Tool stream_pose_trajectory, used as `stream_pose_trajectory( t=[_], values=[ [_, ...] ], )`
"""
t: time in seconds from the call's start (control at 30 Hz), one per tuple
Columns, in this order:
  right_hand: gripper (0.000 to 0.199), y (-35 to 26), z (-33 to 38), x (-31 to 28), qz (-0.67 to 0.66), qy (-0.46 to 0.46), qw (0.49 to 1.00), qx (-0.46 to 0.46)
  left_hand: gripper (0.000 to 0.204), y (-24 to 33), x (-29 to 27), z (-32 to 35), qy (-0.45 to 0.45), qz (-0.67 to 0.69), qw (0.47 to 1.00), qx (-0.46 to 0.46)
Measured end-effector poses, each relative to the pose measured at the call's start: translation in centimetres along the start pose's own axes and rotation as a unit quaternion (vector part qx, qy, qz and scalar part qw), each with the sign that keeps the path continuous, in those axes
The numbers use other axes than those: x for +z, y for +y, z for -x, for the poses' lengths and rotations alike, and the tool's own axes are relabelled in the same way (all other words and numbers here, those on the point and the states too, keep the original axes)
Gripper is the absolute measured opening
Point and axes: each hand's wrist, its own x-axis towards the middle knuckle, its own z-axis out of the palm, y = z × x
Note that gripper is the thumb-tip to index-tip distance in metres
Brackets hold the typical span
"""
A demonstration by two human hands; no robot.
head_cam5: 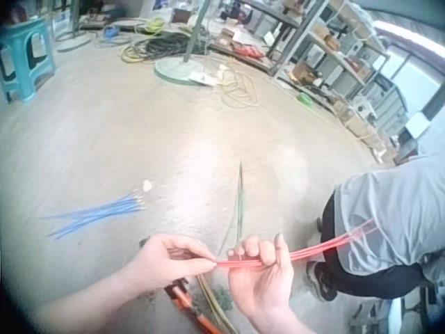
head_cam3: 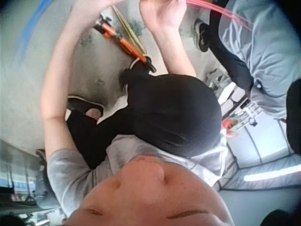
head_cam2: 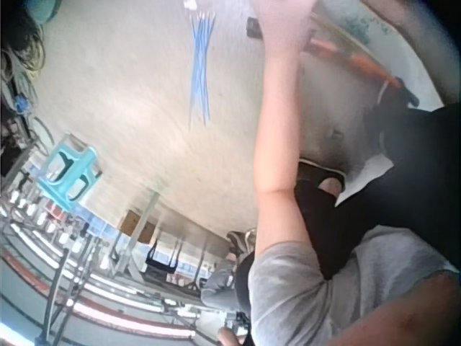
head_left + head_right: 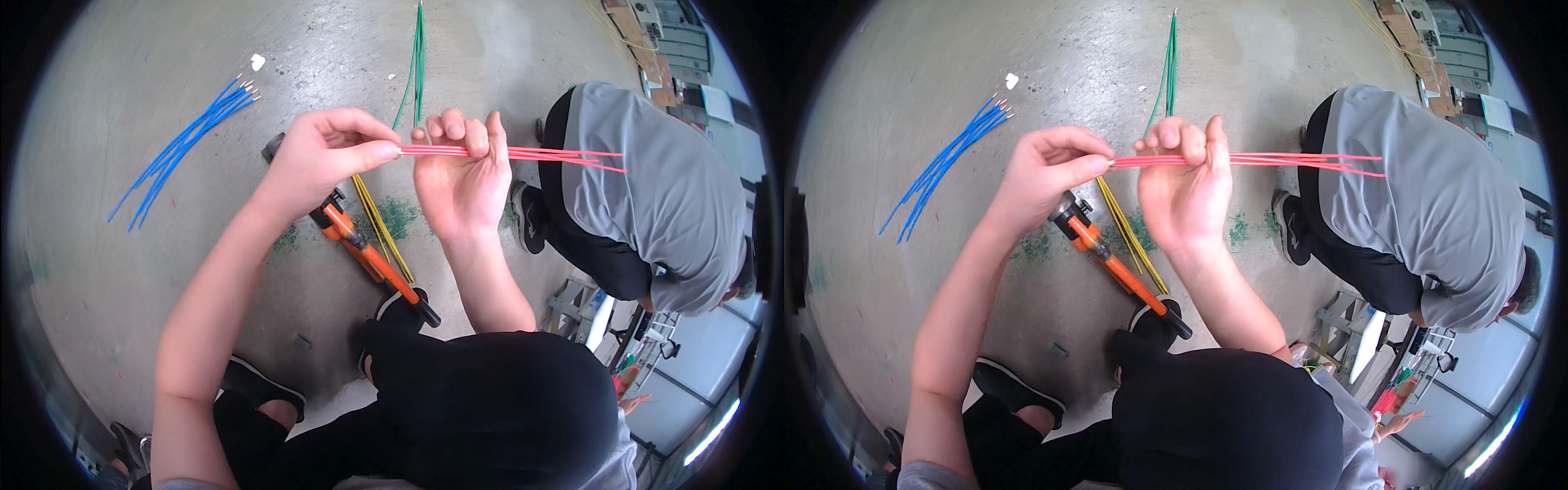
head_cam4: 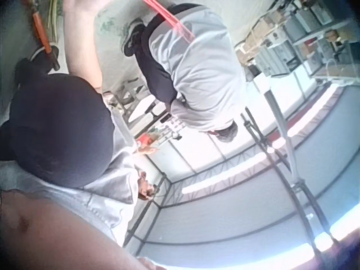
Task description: The person sits on the floor and uses a hydraulic crimping tool to attach metal terminals to the ends of colored electrical wires. They handle green, red, and yellow wires one at a time, crimp each, and then gather blue wires at the end.
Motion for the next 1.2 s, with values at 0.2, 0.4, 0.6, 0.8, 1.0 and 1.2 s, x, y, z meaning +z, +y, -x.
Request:
stream_pose_trajectory(
  t=[0.2,0.4,0.6,0.8,1.0,1.2],
  values=[
    [0.053,-0.6,2.0,3.6,-0.073,-0.025,0.995,0.07,0.036,3.3,2.1,2.5,-0.014,0.069,0.994,0.087],
    [0.055,-0.9,3.2,4.1,-0.12,-0.061,0.981,0.139,0.022,4.2,5.5,3.5,0.062,-0.007,0.989,0.136],
    [0.052,-0.9,5.4,6.9,-0.066,-0.044,0.955,0.285,0.011,8.2,5.6,3.1,0.102,-0.093,0.97,0.201],
    [0.025,-7.5,8.8,4.4,0.269,-0.276,0.911,0.144,0.012,12.9,5.2,2.6,0.132,-0.07,0.976,0.159],
    [0.043,-5.6,5.6,4.2,0.635,-0.179,0.737,-0.148,0.014,14.3,5.8,2.4,0.127,-0.051,0.984,0.117],
    [0.032,-4.1,6.7,4.5,0.703,-0.149,0.691,-0.074,0.025,12.0,6.9,1.3,0.149,-0.032,0.972,0.18]
  ],
)
